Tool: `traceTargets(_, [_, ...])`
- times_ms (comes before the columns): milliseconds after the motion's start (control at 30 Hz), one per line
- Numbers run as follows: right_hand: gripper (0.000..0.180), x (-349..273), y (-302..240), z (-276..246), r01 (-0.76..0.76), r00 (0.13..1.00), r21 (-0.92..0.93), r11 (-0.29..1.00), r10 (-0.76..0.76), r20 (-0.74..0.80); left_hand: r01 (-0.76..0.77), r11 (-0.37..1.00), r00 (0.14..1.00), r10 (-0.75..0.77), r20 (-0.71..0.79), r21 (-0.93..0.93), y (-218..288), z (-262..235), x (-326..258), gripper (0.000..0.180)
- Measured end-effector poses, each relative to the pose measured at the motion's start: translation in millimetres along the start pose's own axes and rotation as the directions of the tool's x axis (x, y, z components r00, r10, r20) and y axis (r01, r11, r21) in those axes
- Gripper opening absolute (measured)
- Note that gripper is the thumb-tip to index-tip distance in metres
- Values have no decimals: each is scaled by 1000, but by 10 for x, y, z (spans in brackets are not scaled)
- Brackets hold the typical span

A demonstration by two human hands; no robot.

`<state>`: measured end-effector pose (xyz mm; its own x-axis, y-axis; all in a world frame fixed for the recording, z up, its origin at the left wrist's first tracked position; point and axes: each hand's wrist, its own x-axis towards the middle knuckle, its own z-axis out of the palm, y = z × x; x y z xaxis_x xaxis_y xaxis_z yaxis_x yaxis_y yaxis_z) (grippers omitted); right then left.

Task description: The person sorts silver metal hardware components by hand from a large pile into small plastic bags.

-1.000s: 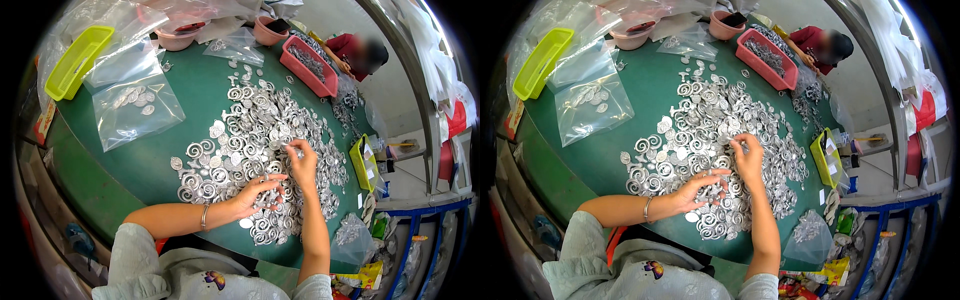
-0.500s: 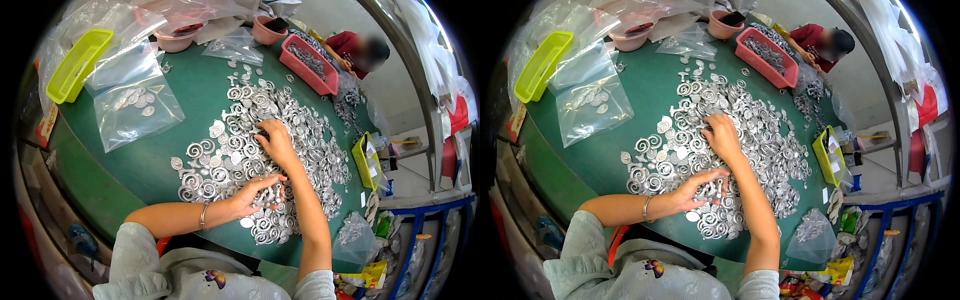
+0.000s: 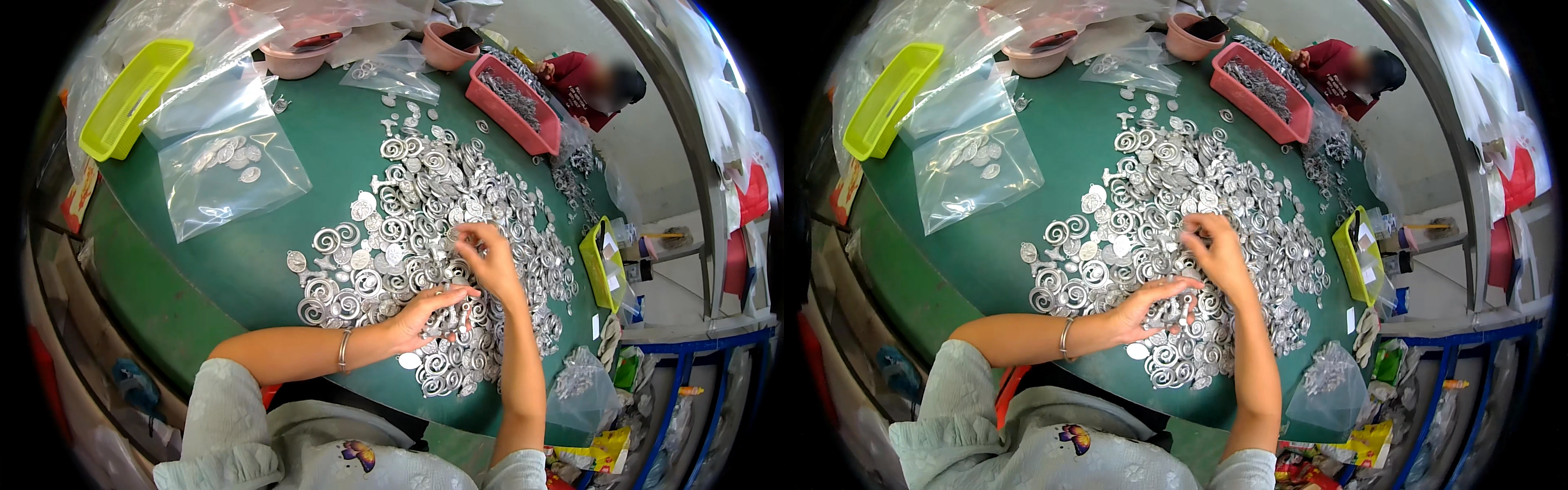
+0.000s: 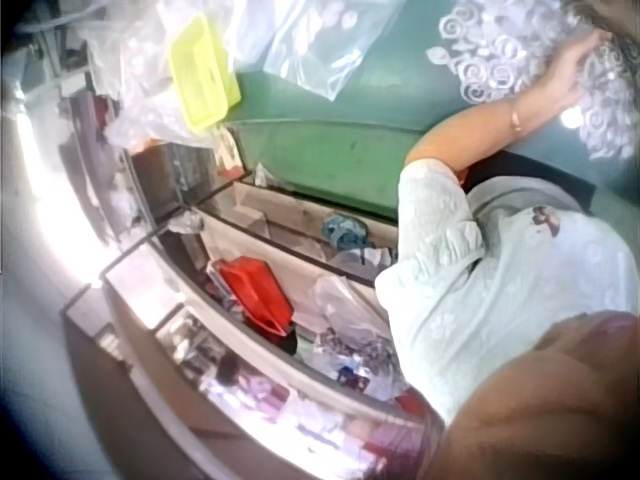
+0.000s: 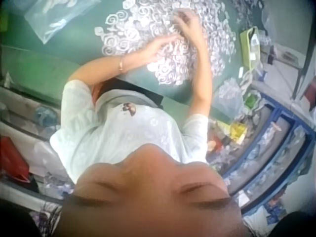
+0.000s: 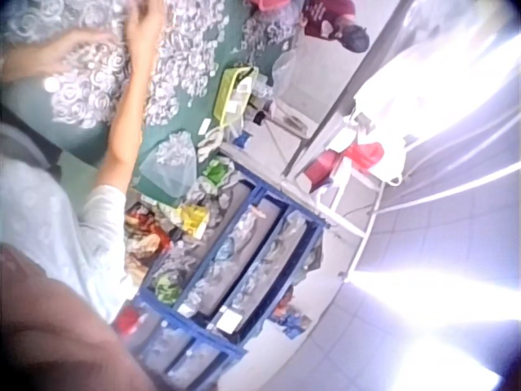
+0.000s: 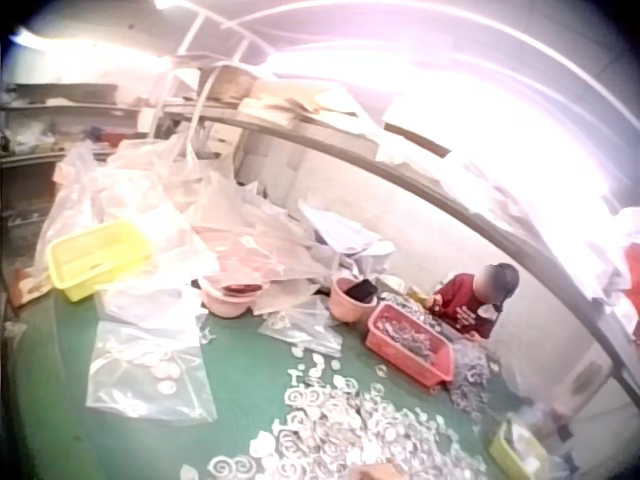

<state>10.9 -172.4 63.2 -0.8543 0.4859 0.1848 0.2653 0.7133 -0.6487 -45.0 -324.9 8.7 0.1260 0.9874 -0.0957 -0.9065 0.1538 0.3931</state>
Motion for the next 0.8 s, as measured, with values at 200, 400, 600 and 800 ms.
traceTargets(200, [26, -33, -67, 194, -112, 971, -261, 959, 162, 177, 57, 998, 996, -58, 72, 23, 17, 2, -40, 41])
traceTargets(400, [15, -170, 56, 44, -296, 954, 84, 951, 298, -13, 71, 995, 995, -76, 69, 71, 17, 29, -35, 49])
traceTargets(600, [9, -590, -216, -405, -124, 955, 385, 915, 5, 297, 103, 990, 994, -98, 56, -97, -16, -77, 2, 59])
traceTargets(800, [26, -1063, 68, -442, -324, 897, 331, 886, 399, -190, 187, 981, 981, -185, 55, -40, 4, -31, 8, 43])
